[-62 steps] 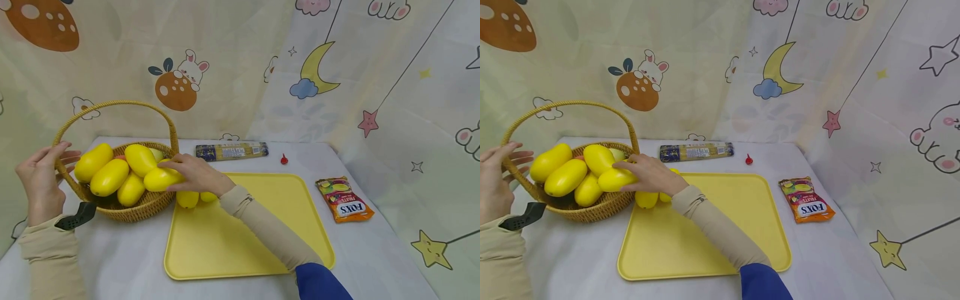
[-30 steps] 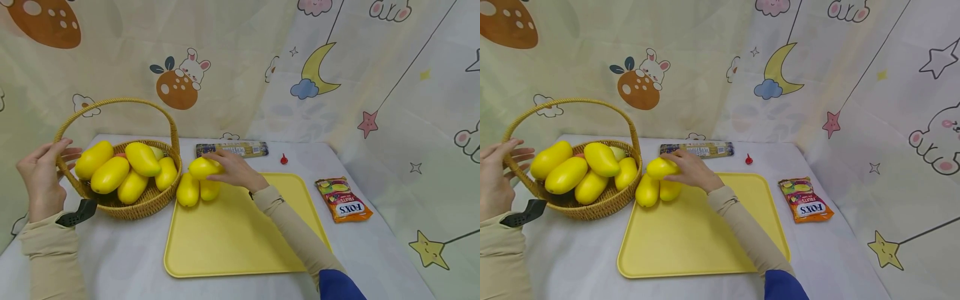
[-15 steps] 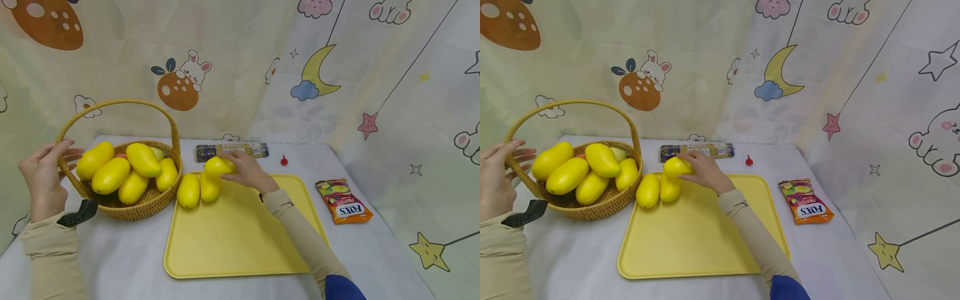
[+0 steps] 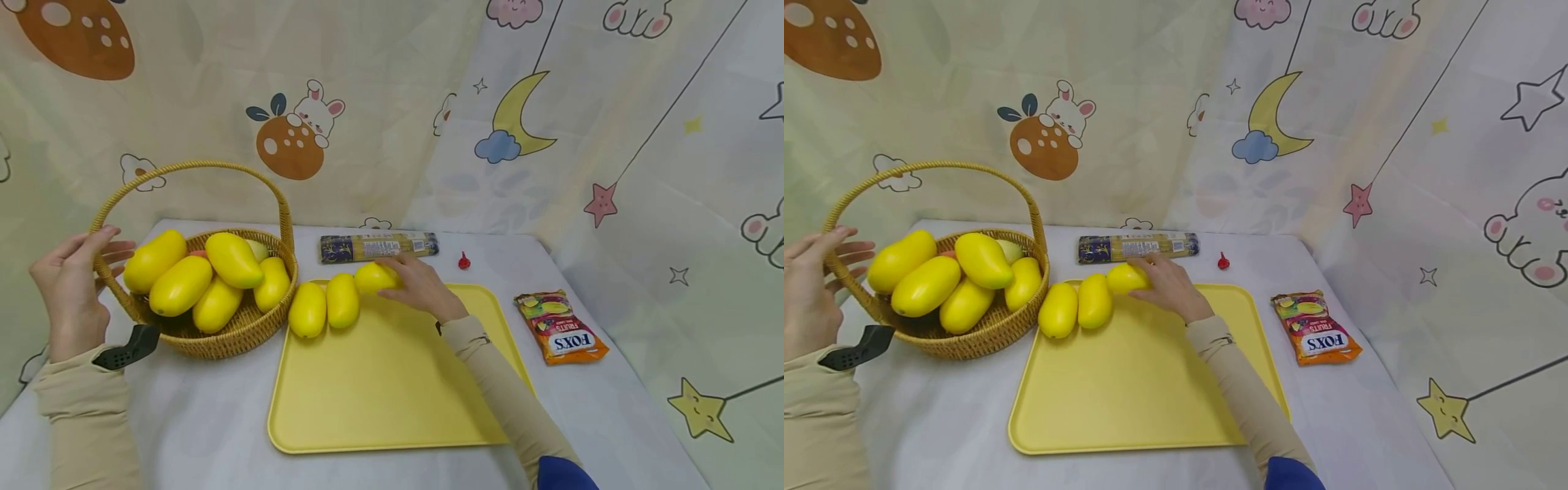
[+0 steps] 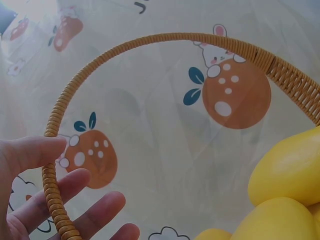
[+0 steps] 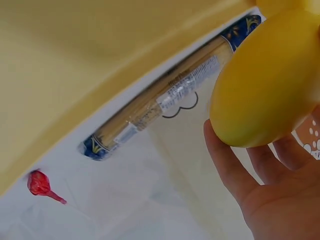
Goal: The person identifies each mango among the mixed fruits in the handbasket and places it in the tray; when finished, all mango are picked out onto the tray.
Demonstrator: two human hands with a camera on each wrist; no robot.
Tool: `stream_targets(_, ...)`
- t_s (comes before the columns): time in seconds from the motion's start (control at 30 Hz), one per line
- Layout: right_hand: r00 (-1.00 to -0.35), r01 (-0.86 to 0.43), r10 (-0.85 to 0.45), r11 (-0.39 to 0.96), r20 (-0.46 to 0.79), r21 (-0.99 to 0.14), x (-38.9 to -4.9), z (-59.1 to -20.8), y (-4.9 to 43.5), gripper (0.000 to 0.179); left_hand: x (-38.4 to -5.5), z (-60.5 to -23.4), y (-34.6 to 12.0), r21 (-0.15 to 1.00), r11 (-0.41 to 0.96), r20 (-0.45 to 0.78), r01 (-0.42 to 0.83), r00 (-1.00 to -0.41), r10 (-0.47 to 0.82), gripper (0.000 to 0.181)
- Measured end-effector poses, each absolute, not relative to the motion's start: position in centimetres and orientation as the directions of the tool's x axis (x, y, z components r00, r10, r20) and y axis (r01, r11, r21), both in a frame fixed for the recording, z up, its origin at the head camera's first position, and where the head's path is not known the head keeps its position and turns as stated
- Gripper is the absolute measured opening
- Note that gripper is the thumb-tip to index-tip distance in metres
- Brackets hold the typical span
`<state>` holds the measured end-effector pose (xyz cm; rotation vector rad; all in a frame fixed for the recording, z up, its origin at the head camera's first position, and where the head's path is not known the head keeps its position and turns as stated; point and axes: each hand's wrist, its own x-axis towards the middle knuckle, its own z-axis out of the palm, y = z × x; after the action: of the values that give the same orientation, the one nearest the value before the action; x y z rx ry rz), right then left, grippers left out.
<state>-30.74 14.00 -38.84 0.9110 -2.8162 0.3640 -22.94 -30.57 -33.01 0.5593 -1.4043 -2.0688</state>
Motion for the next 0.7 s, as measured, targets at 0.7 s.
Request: stream_targets(0.7,-0.840,-0.542,-0.524,0.819,0.139,-0.190,-30.9,-41.2,14.4,0.059,-22.9,-33.0,-30.5,0.926,-0.289,-0.004,0.245,-0.757,-0.653,0.037)
